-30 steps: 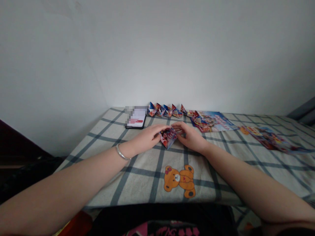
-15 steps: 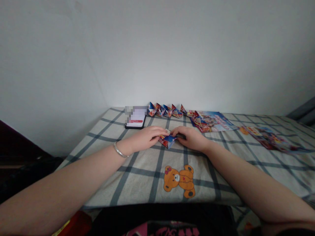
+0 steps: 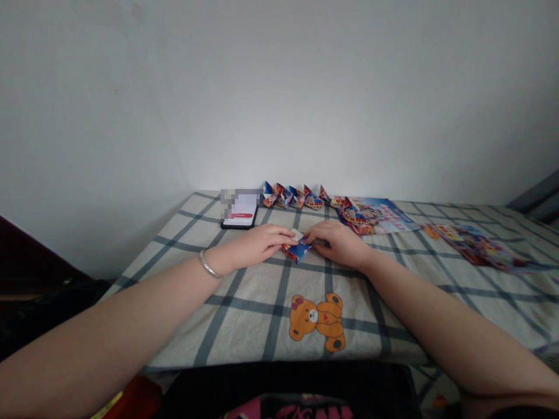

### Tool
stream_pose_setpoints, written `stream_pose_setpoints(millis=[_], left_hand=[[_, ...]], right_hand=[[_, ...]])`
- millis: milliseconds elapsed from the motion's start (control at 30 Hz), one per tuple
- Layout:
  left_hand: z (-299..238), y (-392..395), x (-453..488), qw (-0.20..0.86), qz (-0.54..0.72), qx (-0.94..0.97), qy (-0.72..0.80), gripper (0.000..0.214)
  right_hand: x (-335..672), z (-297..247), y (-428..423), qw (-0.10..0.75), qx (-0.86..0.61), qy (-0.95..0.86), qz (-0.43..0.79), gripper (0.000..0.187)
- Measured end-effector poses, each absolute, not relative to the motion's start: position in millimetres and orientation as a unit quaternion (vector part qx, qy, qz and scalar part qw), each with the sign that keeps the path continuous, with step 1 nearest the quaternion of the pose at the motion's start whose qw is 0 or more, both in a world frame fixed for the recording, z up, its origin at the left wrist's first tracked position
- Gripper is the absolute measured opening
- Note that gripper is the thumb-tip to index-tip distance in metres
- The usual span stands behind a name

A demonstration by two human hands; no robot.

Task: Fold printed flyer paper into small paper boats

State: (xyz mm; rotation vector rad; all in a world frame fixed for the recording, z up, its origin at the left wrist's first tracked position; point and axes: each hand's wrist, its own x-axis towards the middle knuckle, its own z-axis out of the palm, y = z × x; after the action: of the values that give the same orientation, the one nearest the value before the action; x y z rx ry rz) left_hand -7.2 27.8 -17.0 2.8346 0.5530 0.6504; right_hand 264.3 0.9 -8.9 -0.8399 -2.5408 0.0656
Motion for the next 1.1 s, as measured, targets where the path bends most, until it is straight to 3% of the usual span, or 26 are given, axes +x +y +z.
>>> stream_pose_setpoints(millis=[800,1100], left_hand=[[-15,29,-9,0.022,0.17,0.97,0.172,0.038],[-3,17,-3,-0.092,0.15,0.968,0.18,0.033]], right_hand=[[265,-3,-4,0.178,-0.317,-0.931,-0.029,0.023],[257,3,-15,0.153,-0.341,-0.926,-0.052,0.019]])
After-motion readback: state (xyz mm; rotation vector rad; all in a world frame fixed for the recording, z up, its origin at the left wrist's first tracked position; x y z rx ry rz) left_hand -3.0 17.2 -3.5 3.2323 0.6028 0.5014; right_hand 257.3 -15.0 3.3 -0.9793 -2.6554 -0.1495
